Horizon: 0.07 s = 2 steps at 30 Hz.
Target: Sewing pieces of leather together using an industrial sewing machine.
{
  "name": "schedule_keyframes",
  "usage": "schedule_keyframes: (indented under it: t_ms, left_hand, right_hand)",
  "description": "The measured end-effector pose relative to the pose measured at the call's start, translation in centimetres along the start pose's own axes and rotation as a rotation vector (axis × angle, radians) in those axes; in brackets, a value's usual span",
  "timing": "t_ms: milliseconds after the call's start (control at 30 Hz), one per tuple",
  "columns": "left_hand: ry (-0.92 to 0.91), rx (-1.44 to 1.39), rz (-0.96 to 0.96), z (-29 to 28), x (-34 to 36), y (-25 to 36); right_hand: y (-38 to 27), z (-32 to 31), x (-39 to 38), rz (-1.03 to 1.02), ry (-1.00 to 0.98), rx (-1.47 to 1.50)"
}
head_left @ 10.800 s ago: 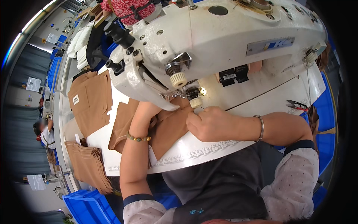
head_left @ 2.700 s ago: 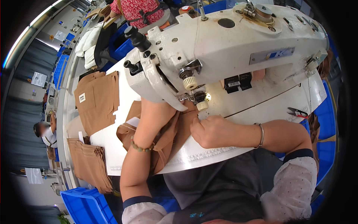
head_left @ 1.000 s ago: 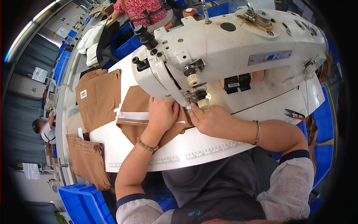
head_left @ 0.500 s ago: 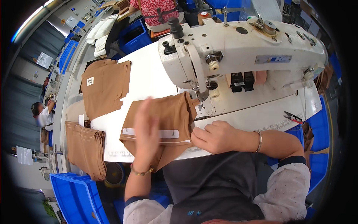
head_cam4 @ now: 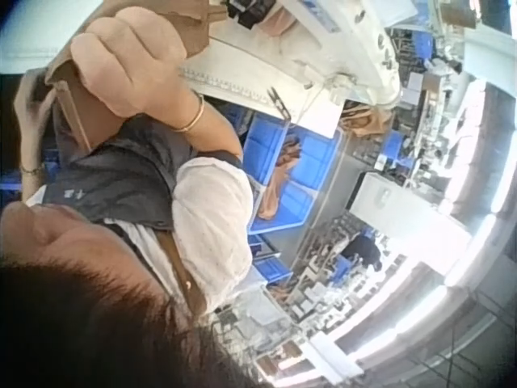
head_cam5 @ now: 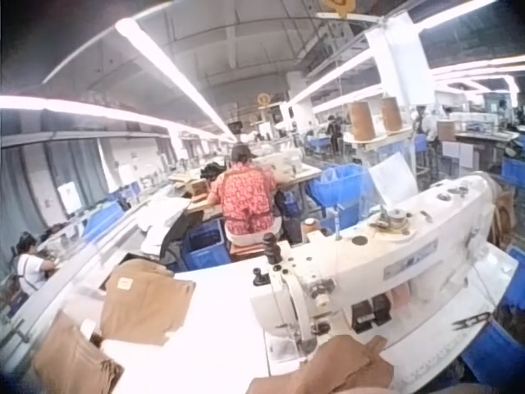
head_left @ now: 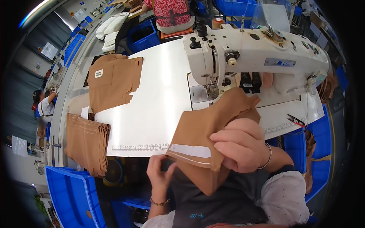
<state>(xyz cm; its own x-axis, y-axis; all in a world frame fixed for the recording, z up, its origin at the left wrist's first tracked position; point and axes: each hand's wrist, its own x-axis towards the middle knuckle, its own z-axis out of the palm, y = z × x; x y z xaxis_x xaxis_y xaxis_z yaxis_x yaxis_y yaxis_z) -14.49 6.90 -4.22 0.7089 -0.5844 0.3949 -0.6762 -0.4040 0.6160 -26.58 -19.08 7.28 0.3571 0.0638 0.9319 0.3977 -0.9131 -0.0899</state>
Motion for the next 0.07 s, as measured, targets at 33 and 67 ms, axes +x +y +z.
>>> schedule_keyframes:
  t_ms: [33,67]
  left_hand:
    - [-0.015,-0.071,0.007,0.77,-0.47,0.07]
    - [-0.034,-0.142,0.016,1.53,-0.94,0.01]
  right_hand:
    - [-0.26,-0.01,0.13,-0.047,0.097,-0.063]
    - [-0.38,0.21,-0.01,-0.092,0.194,-0.128]
